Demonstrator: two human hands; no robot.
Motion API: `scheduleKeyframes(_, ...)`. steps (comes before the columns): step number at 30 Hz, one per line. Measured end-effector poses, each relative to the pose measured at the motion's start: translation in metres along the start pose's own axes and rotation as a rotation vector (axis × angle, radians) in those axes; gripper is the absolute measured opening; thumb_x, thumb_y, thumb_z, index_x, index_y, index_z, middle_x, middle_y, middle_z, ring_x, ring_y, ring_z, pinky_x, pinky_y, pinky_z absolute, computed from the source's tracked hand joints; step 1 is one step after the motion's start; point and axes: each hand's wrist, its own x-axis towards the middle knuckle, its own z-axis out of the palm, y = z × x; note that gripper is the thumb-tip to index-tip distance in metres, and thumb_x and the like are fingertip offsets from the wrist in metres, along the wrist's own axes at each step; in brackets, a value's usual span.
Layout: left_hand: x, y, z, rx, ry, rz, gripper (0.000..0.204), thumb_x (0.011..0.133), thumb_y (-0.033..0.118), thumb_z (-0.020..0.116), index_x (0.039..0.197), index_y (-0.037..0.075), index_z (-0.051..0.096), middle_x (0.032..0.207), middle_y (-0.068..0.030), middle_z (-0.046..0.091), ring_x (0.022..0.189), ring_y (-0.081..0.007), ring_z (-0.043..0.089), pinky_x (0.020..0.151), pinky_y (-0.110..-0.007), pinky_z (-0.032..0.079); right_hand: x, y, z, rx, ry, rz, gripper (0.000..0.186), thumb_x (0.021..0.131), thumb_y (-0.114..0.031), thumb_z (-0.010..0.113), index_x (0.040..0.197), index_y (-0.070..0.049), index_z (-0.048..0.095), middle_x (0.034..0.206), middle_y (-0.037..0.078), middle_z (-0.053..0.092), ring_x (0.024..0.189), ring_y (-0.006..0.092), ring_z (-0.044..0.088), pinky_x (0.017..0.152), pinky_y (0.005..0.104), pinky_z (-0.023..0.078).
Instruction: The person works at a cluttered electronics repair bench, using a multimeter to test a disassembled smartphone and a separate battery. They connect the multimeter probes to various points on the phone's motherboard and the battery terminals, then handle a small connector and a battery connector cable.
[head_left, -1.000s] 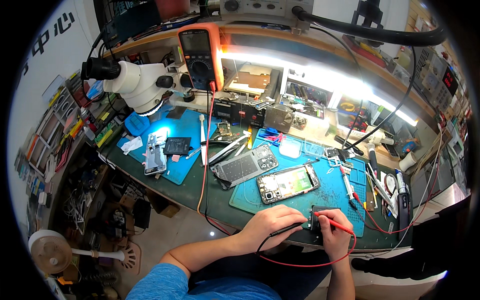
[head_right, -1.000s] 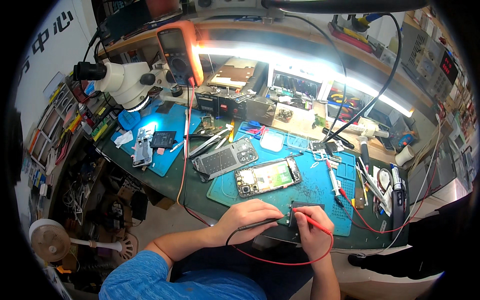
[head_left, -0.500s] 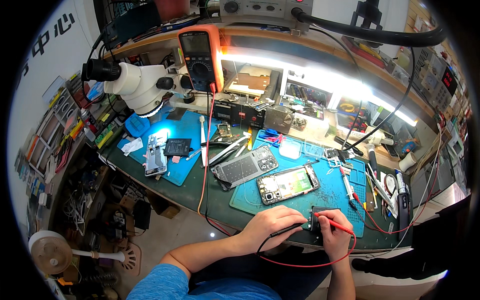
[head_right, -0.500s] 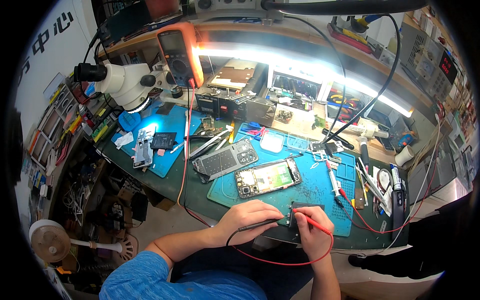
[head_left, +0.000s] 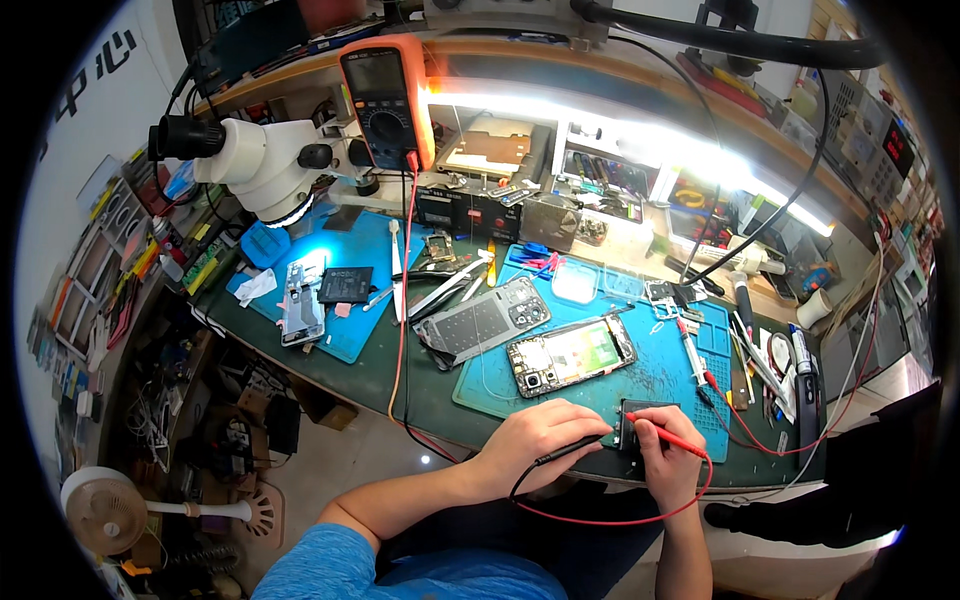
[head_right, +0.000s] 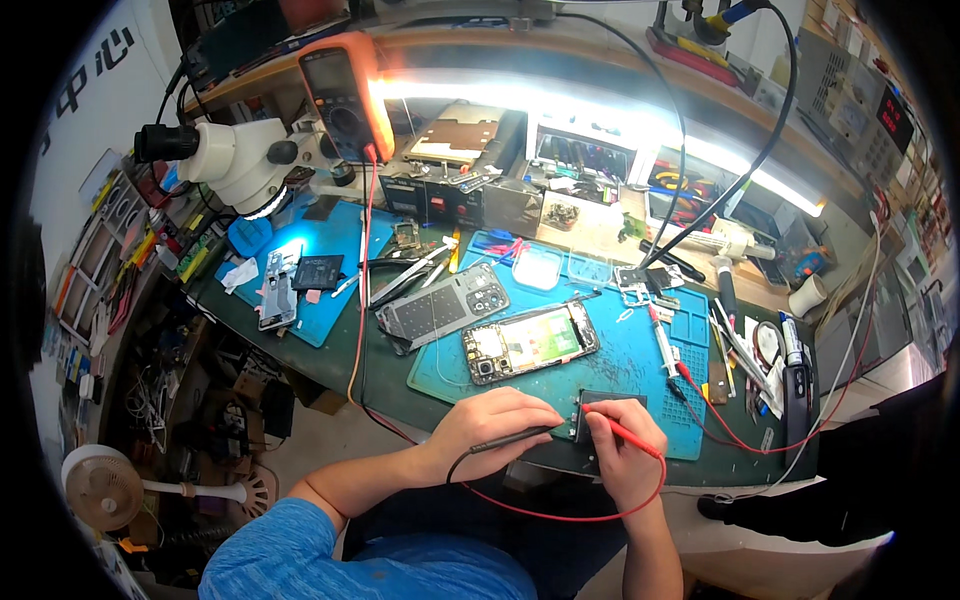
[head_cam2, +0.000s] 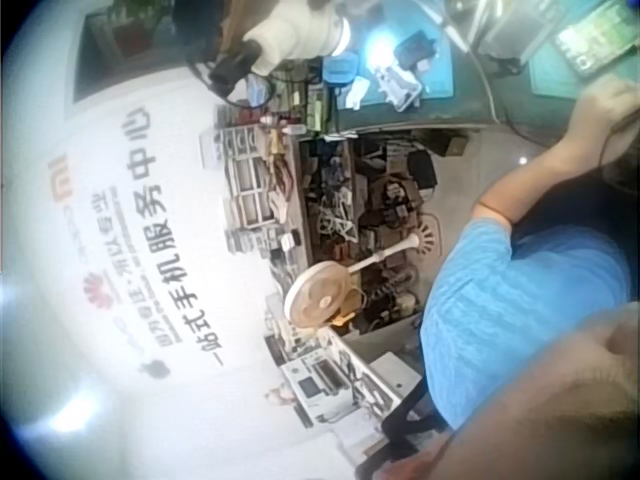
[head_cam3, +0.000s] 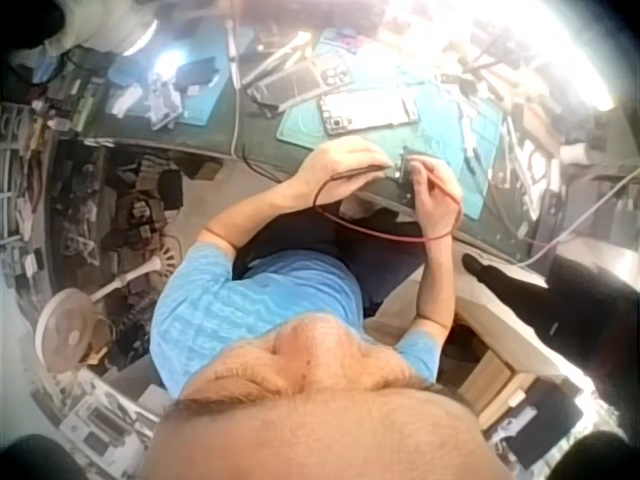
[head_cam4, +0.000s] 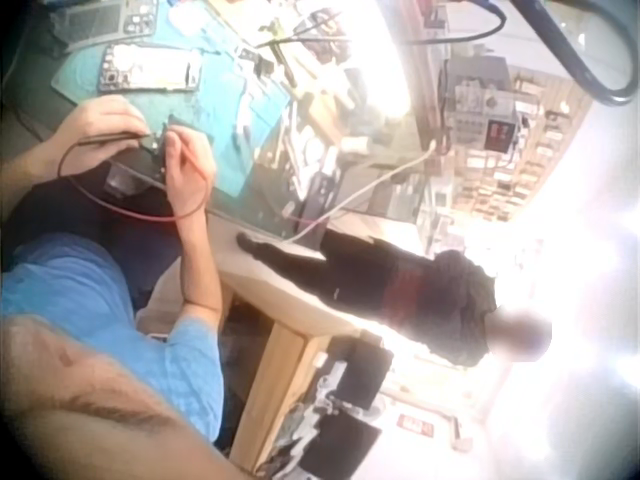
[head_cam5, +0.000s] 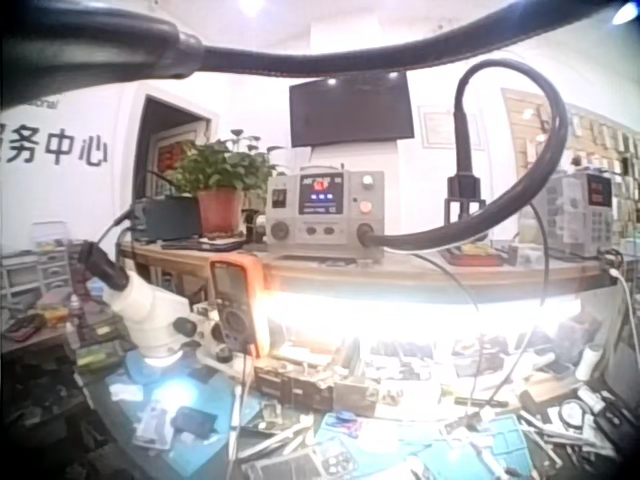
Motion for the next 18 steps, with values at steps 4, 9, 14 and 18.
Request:
scheduleKeyframes(4,0.0,-0.0009,0.0007,0.001,0.001,0.002,0.026,0.093,0.01,0.082,0.118,0.008,0.078,0.113,-0.0086,0.077,0.1,-0.0294,0.074,0.086,-0.038,0.06,0.0002,-0.0008,-0.0003,0.004,0.004,-0.001,0.011,0.101,-0.011,0.075,0.103,0.0,0.076,0.093,0.013,0.074,0.078,0.0259,0.069,0.07,0.0345,0.053)
scheduleKeyframes(9,0.0008,0.0001,-0.0013,0.001,-0.001,-0.003,0.024,0.094,0.012,0.081,0.117,0.008,0.077,0.113,-0.0092,0.077,0.101,-0.0304,0.073,0.087,-0.039,0.06,0.0016,-0.0011,0.001,0.01,0.002,0.0,0.011,0.101,-0.011,0.075,0.103,0.0,0.076,0.093,0.013,0.074,0.079,0.026,0.069,0.071,0.0344,0.053)
scheduleKeyframes(14,0.0013,0.0005,-0.001,-0.004,0.006,0.0,0.027,0.092,0.009,0.083,0.119,0.008,0.078,0.114,-0.0088,0.078,0.1,-0.0292,0.074,0.086,-0.038,0.06,0.0012,0.0018,0.0018,-0.005,0.017,-0.028,0.012,0.1,-0.012,0.076,0.102,0.0,0.076,0.093,0.013,0.074,0.079,0.026,0.069,0.071,0.0344,0.054)
scheduleKeyframes(18,0.0003,-0.0006,-0.0002,0.004,-0.004,0.0,0.028,0.092,0.009,0.083,0.119,0.008,0.078,0.114,-0.0087,0.078,0.1,-0.0291,0.074,0.087,-0.038,0.06,0.0005,0.0015,0.0006,-0.002,0.007,-0.007,0.012,0.101,-0.013,0.076,0.103,-0.001,0.076,0.092,0.013,0.074,0.079,0.0259,0.069,0.07,0.0344,0.054)
